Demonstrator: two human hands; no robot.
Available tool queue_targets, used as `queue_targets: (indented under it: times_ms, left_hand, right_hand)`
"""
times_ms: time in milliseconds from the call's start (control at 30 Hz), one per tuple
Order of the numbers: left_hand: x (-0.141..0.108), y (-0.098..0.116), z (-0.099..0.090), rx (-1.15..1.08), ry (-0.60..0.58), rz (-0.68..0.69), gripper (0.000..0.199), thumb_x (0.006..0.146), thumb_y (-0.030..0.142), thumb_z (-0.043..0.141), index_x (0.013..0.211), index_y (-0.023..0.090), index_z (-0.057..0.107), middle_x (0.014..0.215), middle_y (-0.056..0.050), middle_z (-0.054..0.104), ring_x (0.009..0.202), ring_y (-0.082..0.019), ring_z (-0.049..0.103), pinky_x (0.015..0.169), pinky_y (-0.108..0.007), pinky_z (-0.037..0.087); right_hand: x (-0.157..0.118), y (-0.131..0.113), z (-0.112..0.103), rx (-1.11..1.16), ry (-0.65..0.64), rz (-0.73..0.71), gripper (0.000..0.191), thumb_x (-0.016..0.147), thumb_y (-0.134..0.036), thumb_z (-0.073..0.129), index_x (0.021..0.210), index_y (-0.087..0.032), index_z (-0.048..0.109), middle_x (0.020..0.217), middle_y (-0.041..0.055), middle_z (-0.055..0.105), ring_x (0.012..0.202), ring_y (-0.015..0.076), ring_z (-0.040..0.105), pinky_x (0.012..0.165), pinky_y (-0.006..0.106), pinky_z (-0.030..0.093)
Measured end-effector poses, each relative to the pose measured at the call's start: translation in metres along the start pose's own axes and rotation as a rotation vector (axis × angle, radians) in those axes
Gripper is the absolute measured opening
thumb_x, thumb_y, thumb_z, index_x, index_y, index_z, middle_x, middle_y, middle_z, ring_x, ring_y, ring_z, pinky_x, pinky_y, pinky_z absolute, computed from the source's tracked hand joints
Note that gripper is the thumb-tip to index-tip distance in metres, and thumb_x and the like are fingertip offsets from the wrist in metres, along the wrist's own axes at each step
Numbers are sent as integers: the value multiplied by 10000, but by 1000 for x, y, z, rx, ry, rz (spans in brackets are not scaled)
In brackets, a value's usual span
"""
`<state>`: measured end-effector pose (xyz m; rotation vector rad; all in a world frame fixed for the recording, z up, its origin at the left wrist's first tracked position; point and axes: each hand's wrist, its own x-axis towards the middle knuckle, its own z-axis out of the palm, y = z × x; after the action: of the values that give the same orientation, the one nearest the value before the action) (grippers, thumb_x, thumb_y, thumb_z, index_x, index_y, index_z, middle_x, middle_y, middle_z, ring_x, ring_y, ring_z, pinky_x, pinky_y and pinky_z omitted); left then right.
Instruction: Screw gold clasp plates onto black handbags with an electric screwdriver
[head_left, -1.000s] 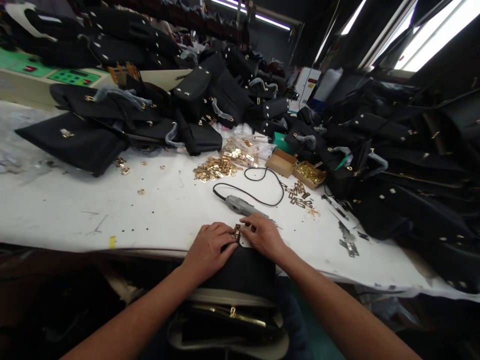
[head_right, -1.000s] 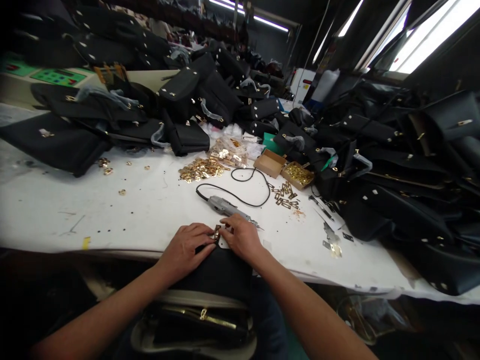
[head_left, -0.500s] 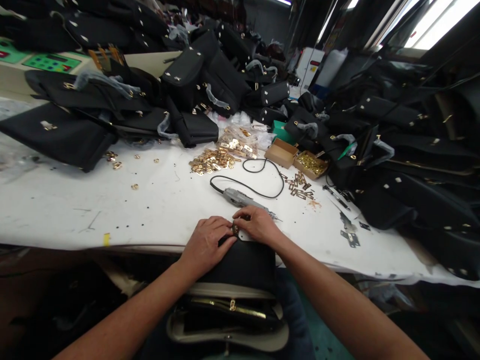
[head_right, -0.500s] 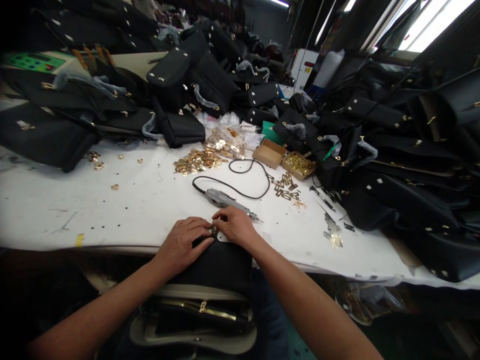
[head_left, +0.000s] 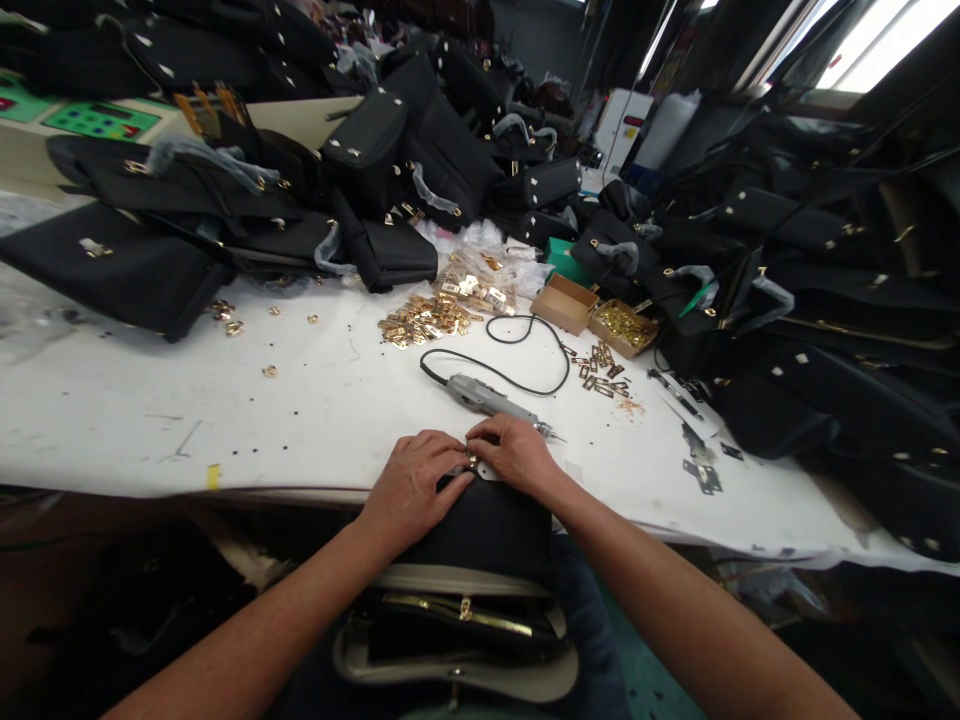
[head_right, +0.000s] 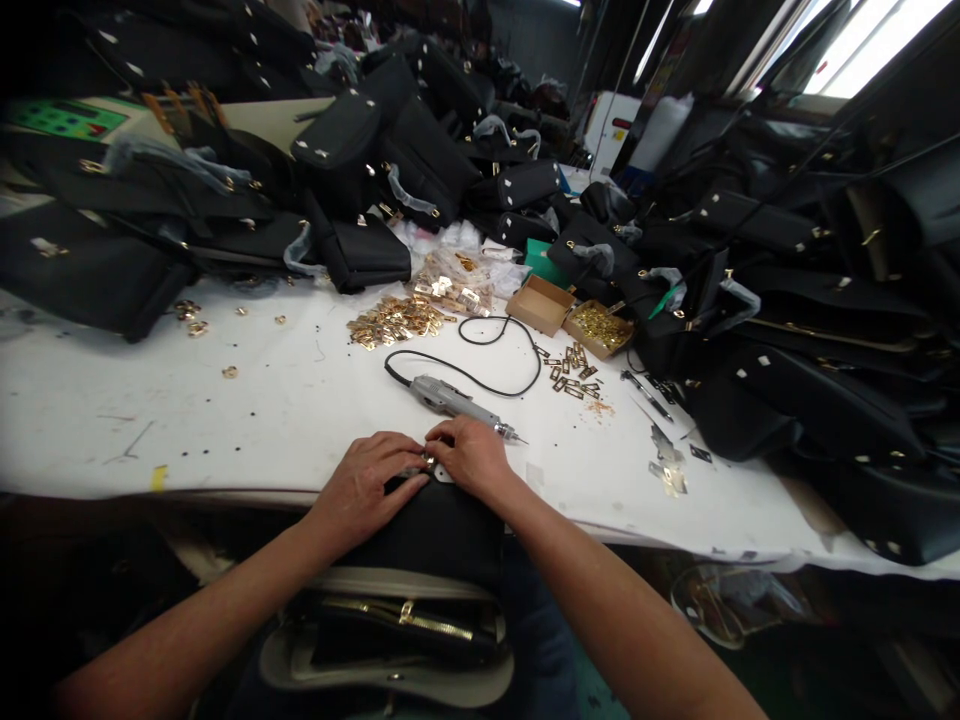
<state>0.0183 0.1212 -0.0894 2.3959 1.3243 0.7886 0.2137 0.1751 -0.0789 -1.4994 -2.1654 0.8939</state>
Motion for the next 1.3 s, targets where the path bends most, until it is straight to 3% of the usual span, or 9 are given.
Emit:
queue_targets:
  times_ms: [300,500,1000,1300]
  left_hand:
    - [1,2,-2,20,9,28,120,952,270,632,1010,264,737,1138,-38,716,1094,-229,607,899,-409,442]
    - [-1,2,-1,31,1,22,126,954,266,632,1037,274,728,1184,-44,705,1123,-242,604,906,-424,438]
    - [1,4,-3,41,-48,14,126,976,268,599,1049,273,701,1223,-13,711,1159,-242,582,930,-444,415]
    - [2,7,-5,136,-52,75,226,981,240,571,1162,285,700,1248,-23,710,1159,-252,592,890,-432,439]
  right_hand:
    - [-2,-5,-2,8,24,45,100,868,-304,721,919,-242,781,925,22,751,840,190,667,739,293,469]
    - [-4,0,-9,98,14,-34,121,882,-170,655,872,-214,768,916,22,741,881,182,663,816,296,473]
    - [-7,4,0,76,57,-43,136,914,-175,654,884,-233,774,907,24,726,880,182,656,834,291,486]
    - [-4,7,3,55,74,-51,115,920,-195,653,884,-215,760,900,32,723,878,185,654,824,300,469]
